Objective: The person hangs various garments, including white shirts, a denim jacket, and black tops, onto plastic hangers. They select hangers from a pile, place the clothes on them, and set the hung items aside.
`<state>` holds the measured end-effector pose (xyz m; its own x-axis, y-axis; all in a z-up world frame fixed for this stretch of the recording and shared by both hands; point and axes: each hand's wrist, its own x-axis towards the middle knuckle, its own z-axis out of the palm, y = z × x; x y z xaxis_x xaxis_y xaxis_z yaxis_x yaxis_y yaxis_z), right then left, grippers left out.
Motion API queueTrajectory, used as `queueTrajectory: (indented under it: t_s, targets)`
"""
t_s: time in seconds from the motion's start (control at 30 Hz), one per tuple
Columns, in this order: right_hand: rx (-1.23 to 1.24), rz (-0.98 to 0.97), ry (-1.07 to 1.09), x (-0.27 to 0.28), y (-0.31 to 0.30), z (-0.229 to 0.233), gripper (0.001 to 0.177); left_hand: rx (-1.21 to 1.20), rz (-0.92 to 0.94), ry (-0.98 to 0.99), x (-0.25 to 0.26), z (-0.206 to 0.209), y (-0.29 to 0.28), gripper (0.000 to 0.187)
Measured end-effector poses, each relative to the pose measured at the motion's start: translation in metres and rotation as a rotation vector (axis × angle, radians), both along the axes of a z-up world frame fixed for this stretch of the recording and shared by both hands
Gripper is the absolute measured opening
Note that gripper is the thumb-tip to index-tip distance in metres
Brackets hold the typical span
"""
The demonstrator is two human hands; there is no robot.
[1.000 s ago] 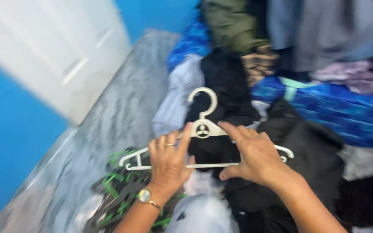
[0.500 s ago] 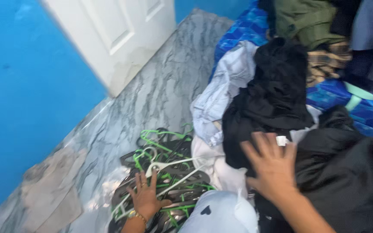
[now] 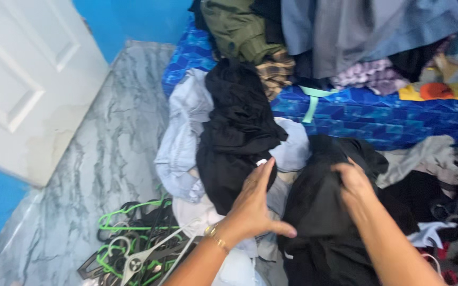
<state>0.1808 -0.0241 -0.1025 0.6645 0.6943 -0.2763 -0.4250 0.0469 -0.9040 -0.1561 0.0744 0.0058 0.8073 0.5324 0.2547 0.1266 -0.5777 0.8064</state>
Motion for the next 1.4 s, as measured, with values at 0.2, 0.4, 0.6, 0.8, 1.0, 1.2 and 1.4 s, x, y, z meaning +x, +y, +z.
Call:
queueTrajectory:
  t_s: [0.2, 0.4, 0.6, 0.8, 1.0, 1.2, 1.4]
  targets:
    - [0.599, 0.285, 0.316, -0.101, 0.064, 0.179, 0.038, -0.268, 0.146, -0.411, 0.101, -0.006, 0.020, 0.101]
    - [0.484, 0.289, -0.504, -0.093, 0.048, 0.245, 0.075, -0.085, 0.338, -0.872, 0.081, 0.062, 0.125, 0.045]
    - [-0.009, 0.136, -0.712, -0.045, 0.072, 0.088, 0.031, 0.644, 0.742, -0.109, 0.048, 0.097, 0.154, 0.070]
    - [-0.793, 0.008, -0.718, -0.010, 0.015, -0.044, 0.011, 0.322, 0.310, 0.882, 0.052, 0.009, 0.125, 0.109]
    - [-1.146, 0.471, -1.354, -0.018, -0.055, -0.068, 0.052, 0.299, 0.279, 1.046, 0.072, 0.018, 0.142, 0.100]
    - [-1.195, 0.667, -1.572, -0.025, -0.062, -0.046, 0.043, 0.629, 0.341, 0.599, 0.103, 0.045, 0.054, 0.087]
    - [-0.991, 0.789, -1.528, 0.009, -0.061, 0.021, 0.034, -0.004, -0.002, 0.466, 0.130, 0.015, -0.039, 0.045]
